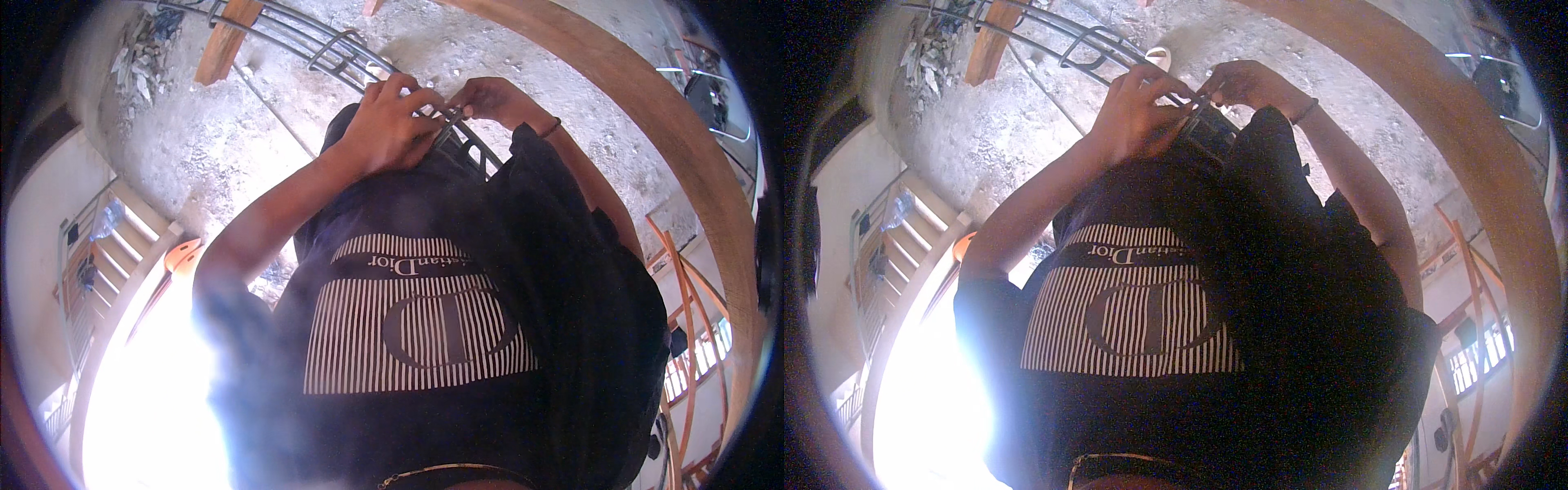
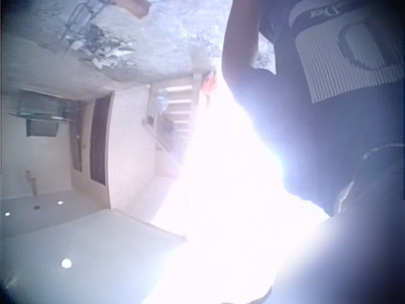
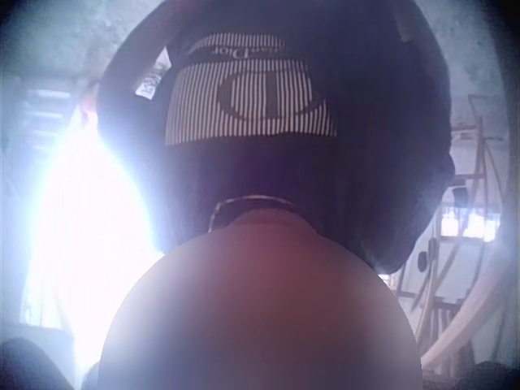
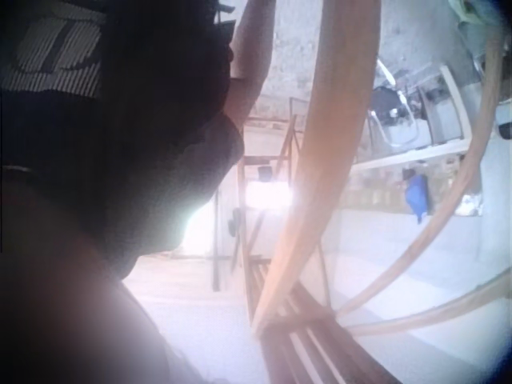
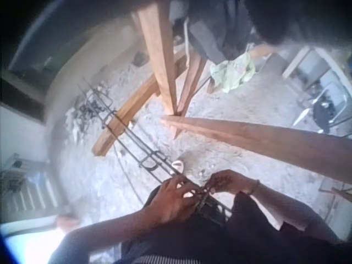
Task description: The person assembles a rebar cage by tying metal rods together with wire using pliers. They repeatedly wrap wire around intersections and twist it to secure the structure. The cage is built incrementally and remains on a wooden support frame.
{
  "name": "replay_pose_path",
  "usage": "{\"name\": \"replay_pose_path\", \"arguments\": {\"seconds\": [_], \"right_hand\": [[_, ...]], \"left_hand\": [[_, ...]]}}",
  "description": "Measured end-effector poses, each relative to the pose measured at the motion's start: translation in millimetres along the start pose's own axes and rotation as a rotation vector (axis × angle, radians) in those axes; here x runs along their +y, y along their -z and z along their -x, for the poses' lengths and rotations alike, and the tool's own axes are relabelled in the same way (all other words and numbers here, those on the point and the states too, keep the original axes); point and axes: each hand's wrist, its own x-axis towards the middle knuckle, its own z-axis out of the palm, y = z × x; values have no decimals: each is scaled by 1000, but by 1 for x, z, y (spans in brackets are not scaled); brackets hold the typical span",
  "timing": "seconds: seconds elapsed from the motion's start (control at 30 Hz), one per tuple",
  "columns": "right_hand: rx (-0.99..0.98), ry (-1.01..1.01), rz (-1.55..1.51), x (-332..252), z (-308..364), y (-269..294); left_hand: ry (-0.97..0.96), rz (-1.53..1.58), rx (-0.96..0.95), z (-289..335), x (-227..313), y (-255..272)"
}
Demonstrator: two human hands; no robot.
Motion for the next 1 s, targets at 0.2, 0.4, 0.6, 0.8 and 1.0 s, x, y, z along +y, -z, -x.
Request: {"name": "replay_pose_path", "arguments": {"seconds": [0.2,0.4,0.6,0.8,1.0], "right_hand": [[-34,0,73,-3,-4,5],[10,104,298,-9,0,9],[29,40,237,-4,4,5],[166,120,316,3,6,3],[230,242,404,5,11,-4]], "left_hand": [[234,22,-177,-20,7,2],[249,-220,-104,-37,24,-14],[4,-311,-103,-44,8,-9],[-9,-225,-402,-57,-6,-19],[178,-84,-280,-52,8,-21]]}}
